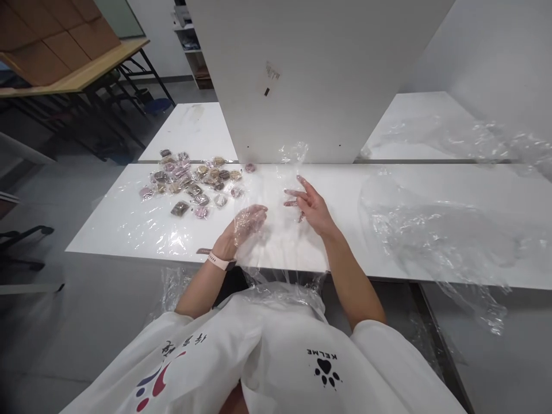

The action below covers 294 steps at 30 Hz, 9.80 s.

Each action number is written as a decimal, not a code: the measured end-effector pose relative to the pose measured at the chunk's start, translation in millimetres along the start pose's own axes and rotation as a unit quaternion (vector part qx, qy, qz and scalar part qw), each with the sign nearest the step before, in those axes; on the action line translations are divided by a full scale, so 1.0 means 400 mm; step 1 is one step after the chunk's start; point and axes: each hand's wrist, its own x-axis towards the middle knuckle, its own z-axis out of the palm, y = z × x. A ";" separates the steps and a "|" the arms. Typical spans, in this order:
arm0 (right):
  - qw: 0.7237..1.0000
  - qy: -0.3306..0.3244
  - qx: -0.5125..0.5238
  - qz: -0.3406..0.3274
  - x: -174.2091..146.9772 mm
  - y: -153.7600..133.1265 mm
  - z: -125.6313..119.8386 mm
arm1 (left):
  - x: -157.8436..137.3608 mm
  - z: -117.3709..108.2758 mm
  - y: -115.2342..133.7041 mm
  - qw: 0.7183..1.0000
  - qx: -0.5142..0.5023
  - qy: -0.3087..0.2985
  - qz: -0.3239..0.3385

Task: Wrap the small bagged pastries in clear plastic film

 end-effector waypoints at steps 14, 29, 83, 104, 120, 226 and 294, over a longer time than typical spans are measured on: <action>0.901 0.317 -0.295 0.031 0.036 0.018 -0.242 | 0.130 -0.204 0.092 0.934 0.153 0.248 0.206; 0.752 -0.058 -0.656 -0.034 0.061 0.183 -0.043 | 0.081 -0.267 0.041 0.725 0.677 0.096 0.084; 0.848 -0.003 -0.529 -0.021 0.051 0.067 -0.080 | -0.063 0.141 -0.133 0.635 0.646 -0.187 0.380; 0.902 0.066 -0.426 -0.006 -0.202 0.037 -0.061 | -0.082 -0.073 -0.083 0.809 0.540 0.069 0.222; 0.855 -0.104 -0.481 -0.162 -0.225 0.089 -0.018 | -0.057 0.007 -0.150 0.741 0.534 -0.201 0.353; 0.890 -0.079 -0.398 -0.208 -0.126 0.131 0.085 | 0.006 0.089 -0.204 0.767 0.558 -0.094 0.301; 0.959 0.145 -0.242 -0.033 0.099 0.149 0.091 | 0.221 0.110 -0.092 0.978 -0.152 -0.110 0.088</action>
